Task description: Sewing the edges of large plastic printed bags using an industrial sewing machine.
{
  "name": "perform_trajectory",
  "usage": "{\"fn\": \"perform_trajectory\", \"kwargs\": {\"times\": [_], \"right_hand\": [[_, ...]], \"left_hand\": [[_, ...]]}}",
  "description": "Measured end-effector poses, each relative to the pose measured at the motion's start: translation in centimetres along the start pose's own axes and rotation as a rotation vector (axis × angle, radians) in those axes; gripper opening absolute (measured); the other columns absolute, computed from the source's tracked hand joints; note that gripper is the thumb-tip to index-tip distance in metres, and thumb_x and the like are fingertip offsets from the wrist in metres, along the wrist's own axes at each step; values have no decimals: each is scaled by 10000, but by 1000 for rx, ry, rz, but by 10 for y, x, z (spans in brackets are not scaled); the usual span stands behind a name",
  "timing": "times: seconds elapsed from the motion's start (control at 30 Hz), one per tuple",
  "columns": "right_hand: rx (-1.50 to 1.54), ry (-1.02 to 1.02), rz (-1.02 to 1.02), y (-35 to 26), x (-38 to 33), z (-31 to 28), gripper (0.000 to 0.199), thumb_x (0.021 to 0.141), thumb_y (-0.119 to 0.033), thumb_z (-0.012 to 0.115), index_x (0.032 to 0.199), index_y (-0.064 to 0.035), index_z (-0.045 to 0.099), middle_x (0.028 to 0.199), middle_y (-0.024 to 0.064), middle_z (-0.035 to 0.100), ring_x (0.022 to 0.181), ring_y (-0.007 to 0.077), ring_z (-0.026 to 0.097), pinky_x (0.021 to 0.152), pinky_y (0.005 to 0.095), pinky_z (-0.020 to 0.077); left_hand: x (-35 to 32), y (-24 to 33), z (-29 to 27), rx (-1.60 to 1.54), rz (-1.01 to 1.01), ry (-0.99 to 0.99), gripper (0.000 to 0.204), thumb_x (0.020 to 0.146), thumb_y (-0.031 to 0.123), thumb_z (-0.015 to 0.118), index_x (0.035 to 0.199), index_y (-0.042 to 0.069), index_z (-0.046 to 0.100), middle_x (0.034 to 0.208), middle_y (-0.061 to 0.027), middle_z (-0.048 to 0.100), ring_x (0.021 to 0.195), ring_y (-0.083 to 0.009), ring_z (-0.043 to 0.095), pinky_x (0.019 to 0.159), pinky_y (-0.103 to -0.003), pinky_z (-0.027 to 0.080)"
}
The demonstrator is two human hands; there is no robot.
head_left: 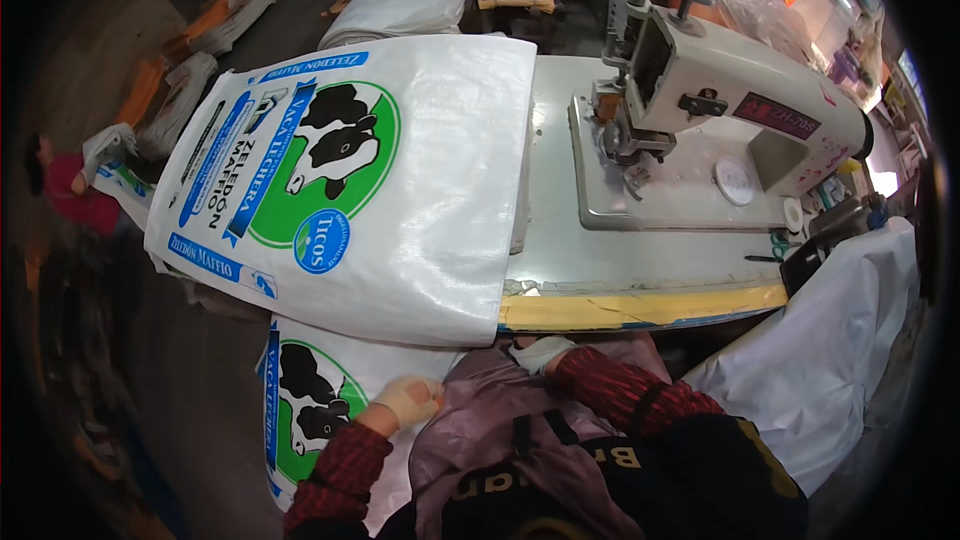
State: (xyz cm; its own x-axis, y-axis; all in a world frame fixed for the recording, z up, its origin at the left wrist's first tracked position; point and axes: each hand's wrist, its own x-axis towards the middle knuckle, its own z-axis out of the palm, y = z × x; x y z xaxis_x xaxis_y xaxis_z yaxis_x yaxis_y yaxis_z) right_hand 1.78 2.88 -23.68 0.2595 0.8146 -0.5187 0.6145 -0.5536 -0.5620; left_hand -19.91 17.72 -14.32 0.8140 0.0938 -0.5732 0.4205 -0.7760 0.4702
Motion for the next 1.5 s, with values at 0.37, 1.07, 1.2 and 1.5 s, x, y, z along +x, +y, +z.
{"fn": "perform_trajectory", "kwargs": {"times": [0.37, 1.07, 1.2, 1.5], "right_hand": [[175, -121, -366, 5, -18, -9, 294, 838, -287, 468, 990, -42, 524, 833, 192, 604, 856, 353, 588, 734, 395, 453], [752, 368, -69, -27, -95, -104, 301, 802, -266, 576, 1012, -51, 594, 769, 117, 586, 674, 215, 575, 616, 306, 437], [657, 507, -88, -42, -91, -121, 468, 752, -402, 632, 1067, -62, 564, 797, 128, 554, 788, 265, 545, 743, 355, 428], [1164, 1031, -119, -52, 31, -147, 391, 722, -306, 700, 998, -46, 603, 939, 71, 626, 800, 198, 582, 729, 314, 451]], "left_hand": [[187, 75, -149, 168, -285, 1225, 400, 698, 226, 723, 960, -14, 537, 871, -138, 568, 781, -290, 531, 682, -380, 447], [16, 67, -233, -571, -93, 1424, 229, 832, 153, 602, 659, 36, 506, 551, 36, 408, 509, -58, 337, 438, -269, 265], [-22, 130, -189, -128, 41, 1299, 73, 765, 68, 631, 763, 22, 575, 615, -38, 505, 545, -115, 459, 500, -260, 376], [-127, 83, -258, 1019, -198, 1361, 185, 691, 27, 609, 869, 57, 567, 746, -120, 543, 652, -296, 530, 544, -385, 429]]}}
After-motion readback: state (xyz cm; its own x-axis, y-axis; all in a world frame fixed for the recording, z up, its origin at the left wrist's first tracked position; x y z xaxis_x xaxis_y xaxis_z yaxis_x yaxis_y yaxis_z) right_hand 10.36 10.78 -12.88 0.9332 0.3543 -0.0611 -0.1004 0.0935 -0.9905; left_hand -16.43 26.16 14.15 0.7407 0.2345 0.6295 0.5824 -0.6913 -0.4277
